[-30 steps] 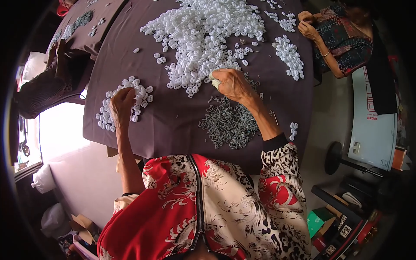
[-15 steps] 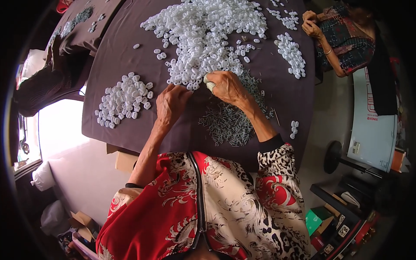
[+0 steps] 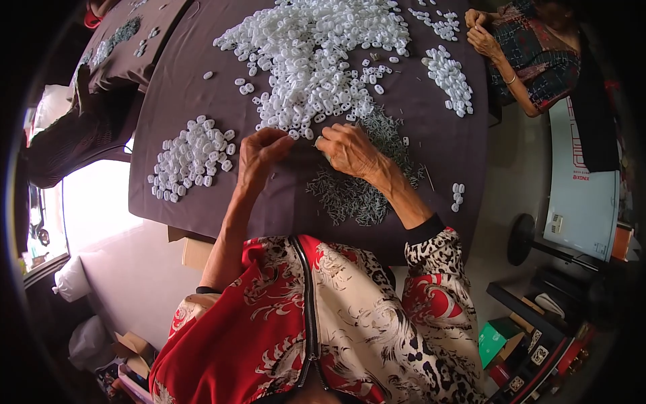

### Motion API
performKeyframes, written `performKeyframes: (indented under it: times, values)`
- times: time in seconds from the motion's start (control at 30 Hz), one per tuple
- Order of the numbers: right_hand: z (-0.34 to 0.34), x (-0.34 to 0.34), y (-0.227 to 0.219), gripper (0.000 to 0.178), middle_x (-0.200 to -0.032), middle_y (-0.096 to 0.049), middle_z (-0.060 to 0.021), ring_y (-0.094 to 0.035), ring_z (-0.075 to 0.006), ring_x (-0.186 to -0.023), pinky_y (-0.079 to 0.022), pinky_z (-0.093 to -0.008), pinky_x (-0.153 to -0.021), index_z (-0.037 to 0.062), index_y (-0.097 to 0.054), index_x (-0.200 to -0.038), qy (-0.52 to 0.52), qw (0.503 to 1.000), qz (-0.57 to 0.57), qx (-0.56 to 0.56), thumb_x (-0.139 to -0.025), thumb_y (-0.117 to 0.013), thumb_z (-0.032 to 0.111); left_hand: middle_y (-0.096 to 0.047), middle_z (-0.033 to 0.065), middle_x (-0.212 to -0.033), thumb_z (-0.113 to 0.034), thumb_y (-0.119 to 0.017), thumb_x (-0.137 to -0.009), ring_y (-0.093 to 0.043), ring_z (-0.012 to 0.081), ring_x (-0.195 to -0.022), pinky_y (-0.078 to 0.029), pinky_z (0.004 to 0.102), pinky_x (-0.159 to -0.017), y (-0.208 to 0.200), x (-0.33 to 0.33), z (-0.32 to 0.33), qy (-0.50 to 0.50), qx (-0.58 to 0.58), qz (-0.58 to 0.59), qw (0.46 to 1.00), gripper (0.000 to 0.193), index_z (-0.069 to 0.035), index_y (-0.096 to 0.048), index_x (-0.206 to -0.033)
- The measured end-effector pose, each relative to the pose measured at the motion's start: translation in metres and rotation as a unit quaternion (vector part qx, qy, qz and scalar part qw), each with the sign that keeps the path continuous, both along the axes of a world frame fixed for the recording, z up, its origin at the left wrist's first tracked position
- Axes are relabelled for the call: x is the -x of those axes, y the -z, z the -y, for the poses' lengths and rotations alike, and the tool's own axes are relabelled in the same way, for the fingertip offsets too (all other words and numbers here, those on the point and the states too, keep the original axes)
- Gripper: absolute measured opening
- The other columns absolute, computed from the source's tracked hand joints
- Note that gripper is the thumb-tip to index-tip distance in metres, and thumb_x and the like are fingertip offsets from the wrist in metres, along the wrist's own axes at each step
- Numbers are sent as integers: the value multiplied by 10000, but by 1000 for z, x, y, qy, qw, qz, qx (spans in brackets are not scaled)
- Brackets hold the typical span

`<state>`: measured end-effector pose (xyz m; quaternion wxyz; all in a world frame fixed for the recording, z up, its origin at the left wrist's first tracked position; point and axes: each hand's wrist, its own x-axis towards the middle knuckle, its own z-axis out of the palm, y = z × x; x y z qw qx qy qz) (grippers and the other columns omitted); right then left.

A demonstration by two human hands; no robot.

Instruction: The person assembles plastic cord locks by picking up plastic components and springs from the table, fitting them together by hand, and placing the assembled pieces into a pile.

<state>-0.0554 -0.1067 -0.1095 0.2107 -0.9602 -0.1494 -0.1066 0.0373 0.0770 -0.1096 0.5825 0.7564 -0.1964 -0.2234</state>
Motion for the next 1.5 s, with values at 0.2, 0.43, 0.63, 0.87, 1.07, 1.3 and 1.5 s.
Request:
performKeyframes:
  times: [0.2,0.43,0.63,0.87,1.07,1.3,1.5]
  values:
    - [1,3,0,62,-663,-498,-85,-526,-259,-643,-427,-340,-594,39,-508,-692,15,999,35,-17,-667,-561,17,-586,37,-720,-110,-629,-789,-553,111,-616,-460,242,-599,-24,2,6,10,194,-312,930,115,-15,-574,-825]
    - [-3,3,-43,175,-750,-579,-108,-580,-257,-682,-460,-336,-605,6,-575,-885,65,979,16,-194,-710,-574,8,-585,51,-746,-113,-601,-810,-549,128,-635,-451,270,-599,-35,8,14,24,229,-366,902,94,-25,-571,-827]
    - [4,-10,-57,187,-768,-588,-112,-581,-235,-646,-459,-305,-565,10,-603,-895,-12,960,62,-272,-709,-589,-11,-585,58,-742,-121,-590,-820,-554,133,-623,-459,268,-599,-34,9,20,90,268,-428,858,118,-8,-568,-847]
    - [2,-12,-64,105,-680,-586,-104,-585,-196,-611,-446,-295,-557,9,-592,-808,58,952,-17,-301,-712,-612,44,-595,51,-732,-136,-608,-807,-558,121,-627,-459,253,-616,-55,20,24,9,220,-263,939,155,7,-582,-860]
    - [9,-8,-51,131,-751,-608,-104,-589,-206,-667,-452,-285,-631,11,-612,-827,124,937,-47,-322,-697,-600,21,-592,50,-732,-130,-589,-813,-556,121,-650,-457,253,-637,-43,13,22,-5,211,-194,958,141,8,-583,-846]
    - [19,6,9,167,-647,-446,-93,-496,-267,-656,-409,-386,-567,60,-506,-741,43,998,40,-12,-609,-531,-38,-585,54,-745,-125,-587,-814,-550,132,-640,-452,252,-640,-40,13,23,0,246,-240,939,134,5,-579,-845]
    - [28,2,7,102,-672,-558,-53,-551,-217,-618,-443,-315,-570,26,-541,-741,68,977,-40,-198,-653,-516,-20,-587,58,-753,-105,-588,-813,-551,139,-647,-452,257,-638,-48,9,29,8,264,-254,930,128,4,-572,-879]
